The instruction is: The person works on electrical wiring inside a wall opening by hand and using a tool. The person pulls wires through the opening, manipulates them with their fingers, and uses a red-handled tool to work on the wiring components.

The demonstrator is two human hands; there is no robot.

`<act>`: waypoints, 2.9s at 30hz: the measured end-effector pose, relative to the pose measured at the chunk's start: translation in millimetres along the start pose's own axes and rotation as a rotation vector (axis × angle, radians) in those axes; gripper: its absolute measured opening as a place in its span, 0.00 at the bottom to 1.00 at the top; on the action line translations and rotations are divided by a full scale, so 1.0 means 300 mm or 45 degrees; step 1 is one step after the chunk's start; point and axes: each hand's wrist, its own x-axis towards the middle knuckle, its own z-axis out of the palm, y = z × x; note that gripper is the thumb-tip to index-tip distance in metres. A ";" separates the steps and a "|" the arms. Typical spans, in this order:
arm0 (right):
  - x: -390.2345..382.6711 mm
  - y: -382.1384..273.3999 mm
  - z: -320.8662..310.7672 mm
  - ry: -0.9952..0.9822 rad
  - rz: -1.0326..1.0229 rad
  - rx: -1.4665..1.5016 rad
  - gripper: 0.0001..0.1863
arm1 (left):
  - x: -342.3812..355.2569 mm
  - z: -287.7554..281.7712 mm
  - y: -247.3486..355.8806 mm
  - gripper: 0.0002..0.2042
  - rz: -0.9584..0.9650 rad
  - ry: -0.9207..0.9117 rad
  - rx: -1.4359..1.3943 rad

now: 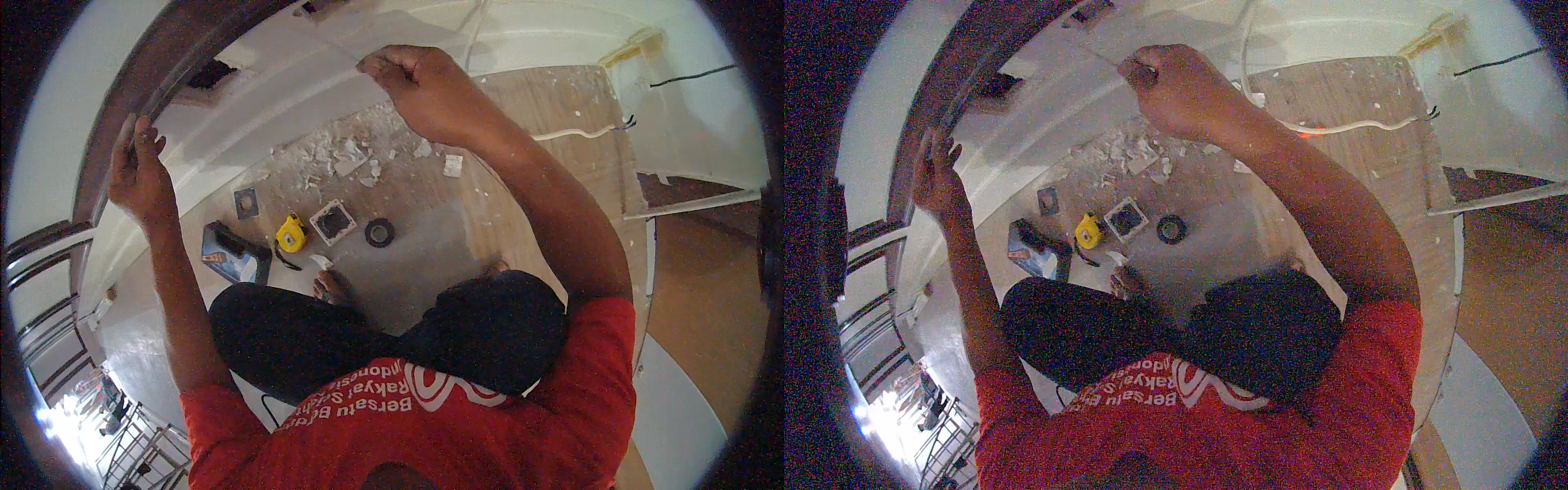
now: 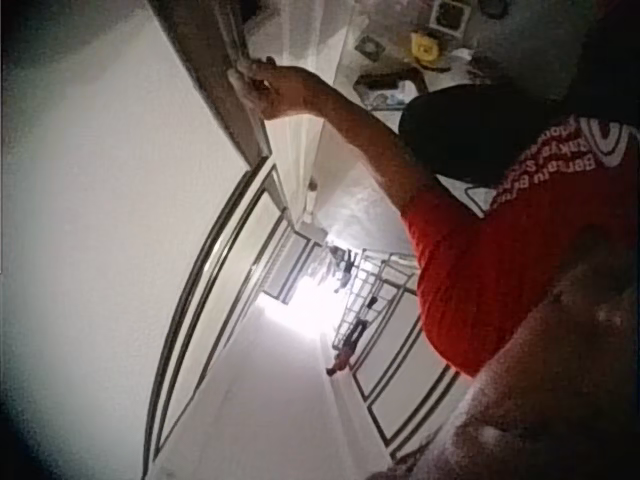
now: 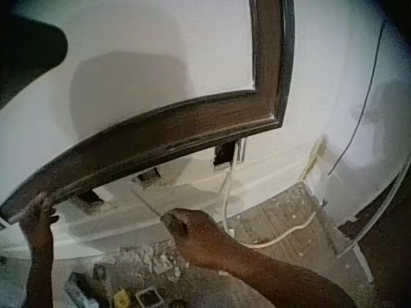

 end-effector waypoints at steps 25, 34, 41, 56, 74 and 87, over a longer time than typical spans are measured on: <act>0.155 -0.117 -0.052 -0.075 0.001 -0.355 0.10 | 0.072 -0.051 -0.006 0.25 0.117 -0.125 0.093; 0.259 -0.051 -0.009 -0.133 -0.128 -0.377 0.12 | 0.069 -0.032 0.026 0.24 -0.027 -0.119 -0.189; 0.286 -0.043 0.022 -0.255 -0.241 -0.554 0.13 | 0.062 -0.015 0.035 0.27 -0.093 -0.088 -0.214; 0.277 -0.007 0.065 0.062 -0.349 -0.602 0.13 | 0.057 0.007 0.049 0.33 -0.057 -0.126 -0.255; 0.263 -0.016 0.068 0.069 -0.388 -0.793 0.17 | 0.066 0.010 0.077 0.35 -0.015 -0.188 -0.181; 0.267 -0.043 0.080 -0.005 -0.205 -0.812 0.13 | 0.086 -0.024 0.029 0.39 -0.145 -0.147 -0.260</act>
